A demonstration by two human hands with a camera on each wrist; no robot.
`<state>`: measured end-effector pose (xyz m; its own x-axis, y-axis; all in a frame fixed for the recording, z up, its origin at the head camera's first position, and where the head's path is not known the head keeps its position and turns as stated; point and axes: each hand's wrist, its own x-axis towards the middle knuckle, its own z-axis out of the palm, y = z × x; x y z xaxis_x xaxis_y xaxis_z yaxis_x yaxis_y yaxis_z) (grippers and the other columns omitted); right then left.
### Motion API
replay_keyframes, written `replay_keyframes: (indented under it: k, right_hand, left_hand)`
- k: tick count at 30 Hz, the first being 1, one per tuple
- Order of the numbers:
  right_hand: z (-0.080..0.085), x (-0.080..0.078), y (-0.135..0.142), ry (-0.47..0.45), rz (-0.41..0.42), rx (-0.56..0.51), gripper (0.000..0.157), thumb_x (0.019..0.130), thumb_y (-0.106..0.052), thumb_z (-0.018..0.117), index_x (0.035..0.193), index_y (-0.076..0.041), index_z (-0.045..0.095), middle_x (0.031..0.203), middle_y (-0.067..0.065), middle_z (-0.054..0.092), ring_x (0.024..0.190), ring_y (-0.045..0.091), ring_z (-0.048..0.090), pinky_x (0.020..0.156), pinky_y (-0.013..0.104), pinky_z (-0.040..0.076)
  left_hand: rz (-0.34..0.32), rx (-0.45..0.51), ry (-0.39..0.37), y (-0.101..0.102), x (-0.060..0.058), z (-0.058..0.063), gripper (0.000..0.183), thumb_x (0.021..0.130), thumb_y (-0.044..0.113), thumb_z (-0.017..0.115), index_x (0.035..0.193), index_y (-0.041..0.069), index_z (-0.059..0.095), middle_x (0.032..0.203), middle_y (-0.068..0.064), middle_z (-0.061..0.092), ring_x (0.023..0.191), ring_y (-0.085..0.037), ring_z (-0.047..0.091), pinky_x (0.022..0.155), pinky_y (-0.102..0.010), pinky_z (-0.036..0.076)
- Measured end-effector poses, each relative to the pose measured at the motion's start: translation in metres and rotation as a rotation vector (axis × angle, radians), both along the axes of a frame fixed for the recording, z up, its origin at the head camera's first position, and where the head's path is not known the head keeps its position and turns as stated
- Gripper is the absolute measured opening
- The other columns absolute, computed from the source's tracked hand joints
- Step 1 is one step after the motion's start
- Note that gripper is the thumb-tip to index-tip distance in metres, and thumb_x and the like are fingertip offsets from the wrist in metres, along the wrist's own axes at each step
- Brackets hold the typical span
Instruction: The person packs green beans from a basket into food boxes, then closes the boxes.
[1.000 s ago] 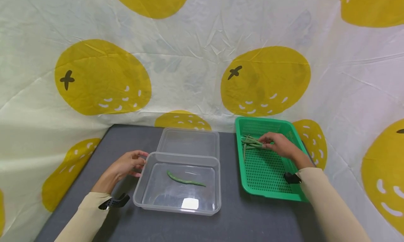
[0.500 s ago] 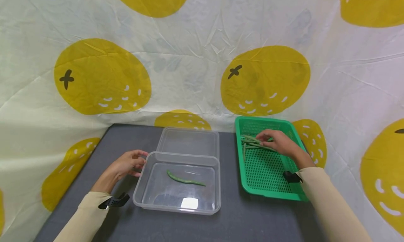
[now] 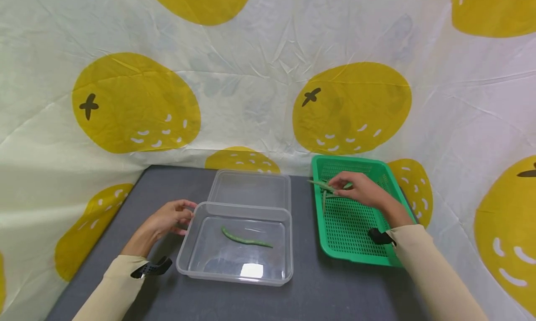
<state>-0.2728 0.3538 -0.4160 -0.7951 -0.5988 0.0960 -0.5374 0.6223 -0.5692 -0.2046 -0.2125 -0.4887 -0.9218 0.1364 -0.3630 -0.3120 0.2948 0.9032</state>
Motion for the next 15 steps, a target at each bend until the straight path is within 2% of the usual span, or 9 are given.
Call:
replay_keyframes:
  k: [5,15]
  right_hand:
    - [0.004,0.003,-0.012,-0.031,0.03,-0.024,0.025,0.095,-0.011,0.07,0.121,-0.013,0.07,0.108,0.003,0.069,0.094,0.013,0.065,0.079,0.03,0.057]
    - [0.006,0.006,-0.034,-0.025,0.086,-0.02,0.024,0.095,-0.011,0.071,0.119,-0.015,0.071,0.106,0.003,0.071,0.093,0.013,0.067,0.078,0.029,0.057]
  left_hand:
    - [0.004,0.002,0.0,0.0,0.0,0.0,0.042,0.095,0.009,0.06,0.135,-0.003,0.053,0.107,-0.021,0.066,0.085,-0.025,0.067,0.067,-0.041,0.061]
    - [0.023,0.007,-0.006,0.003,0.0,0.005,0.04,0.096,0.007,0.059,0.134,-0.004,0.053,0.112,-0.025,0.065,0.087,-0.028,0.069,0.066,-0.04,0.061]
